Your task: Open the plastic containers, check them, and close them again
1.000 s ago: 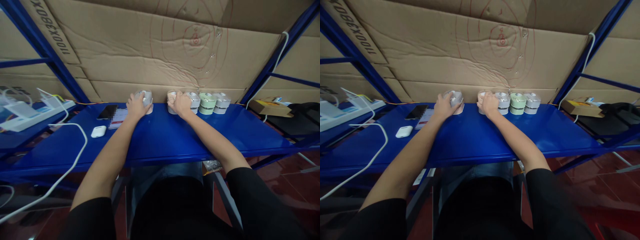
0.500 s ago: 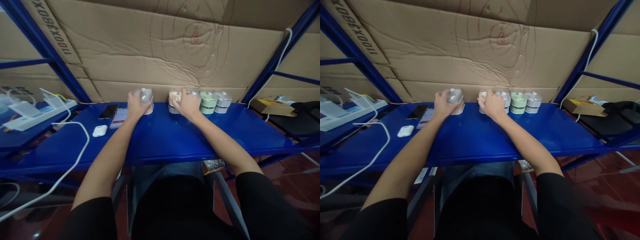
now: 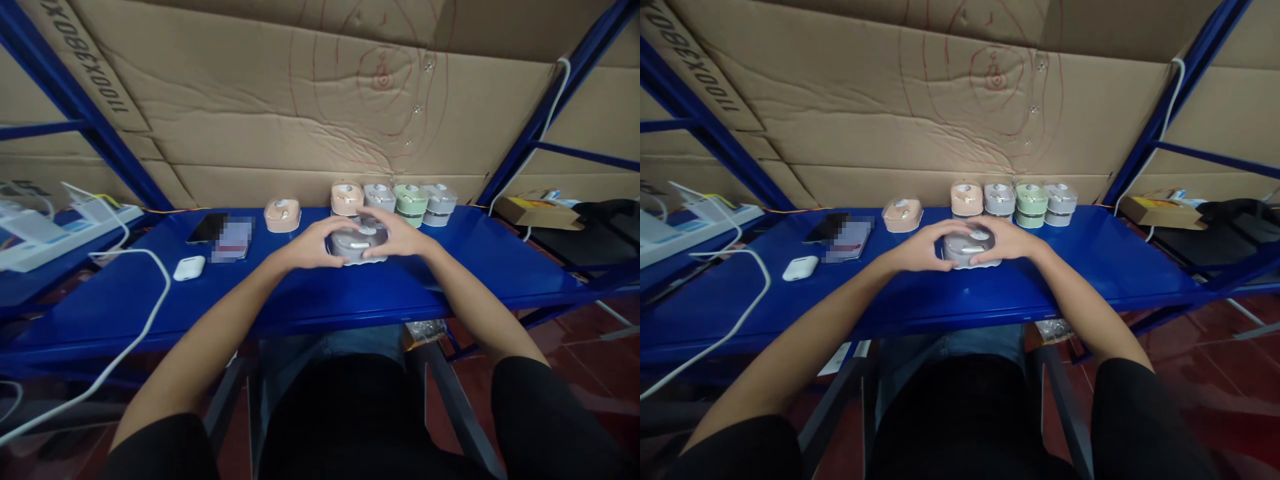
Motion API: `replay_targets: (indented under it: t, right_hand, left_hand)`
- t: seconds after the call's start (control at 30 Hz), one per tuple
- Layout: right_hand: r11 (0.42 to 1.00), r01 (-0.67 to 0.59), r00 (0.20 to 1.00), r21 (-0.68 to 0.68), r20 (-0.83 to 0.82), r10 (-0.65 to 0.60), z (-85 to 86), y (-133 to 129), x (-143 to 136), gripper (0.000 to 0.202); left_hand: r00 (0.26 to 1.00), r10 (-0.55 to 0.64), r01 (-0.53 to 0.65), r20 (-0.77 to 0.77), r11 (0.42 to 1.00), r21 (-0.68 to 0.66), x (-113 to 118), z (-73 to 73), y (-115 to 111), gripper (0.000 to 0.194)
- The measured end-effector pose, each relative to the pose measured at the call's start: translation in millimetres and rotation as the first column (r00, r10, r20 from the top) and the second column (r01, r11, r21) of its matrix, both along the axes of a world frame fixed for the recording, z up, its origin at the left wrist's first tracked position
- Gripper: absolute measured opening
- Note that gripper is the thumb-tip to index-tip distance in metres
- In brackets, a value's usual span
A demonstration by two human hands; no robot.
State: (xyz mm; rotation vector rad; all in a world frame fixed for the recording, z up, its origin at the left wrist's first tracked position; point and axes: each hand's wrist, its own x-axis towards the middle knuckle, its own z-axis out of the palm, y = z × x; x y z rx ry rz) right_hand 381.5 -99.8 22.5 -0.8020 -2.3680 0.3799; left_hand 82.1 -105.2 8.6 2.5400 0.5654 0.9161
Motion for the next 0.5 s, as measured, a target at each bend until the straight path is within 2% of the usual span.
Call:
replay_targets:
  t: [0.07, 0.17, 0.33, 0.43, 0.5]
  right_hand:
    - [0.996, -0.047, 0.994, -0.081, 0.1, 0.055, -6.8, -4, -4, 0.099]
    - [0.993, -0.039, 0.988, -0.112, 0.143, 0.055, -13.3, -8, -12, 0.093]
    - [0.982, 0.008, 0.994, -0.187, 0.112, 0.013, -1.6, -7, -5, 0.085]
    - [0.961, 0.145, 0.983, -0.234, 0.143, -0.114, 11.4, -4, 16, 0.078]
    - [0.93, 0.28, 0.954, -0.24, 0.181, -0.24, 15.7, -2, 33, 0.08]
  left_hand:
    - [0.998, -0.034, 0.031, -0.044, 0.997, -0.065, 7, -10.7, 0, 0.079]
    - [0.998, -0.023, 0.014, -0.063, 0.988, -0.153, 11, -22.4, 2, 0.094]
    - [1.0, 0.026, -0.027, -0.006, 0.965, -0.262, 14, -30.0, 1, 0.113]
    - [0.996, 0.073, -0.082, -0.043, 0.957, -0.277, 16, -28.6, -2, 0.131]
    - [0.994, 0.057, -0.077, -0.097, 0.972, -0.221, 17, -25.8, -5, 0.123]
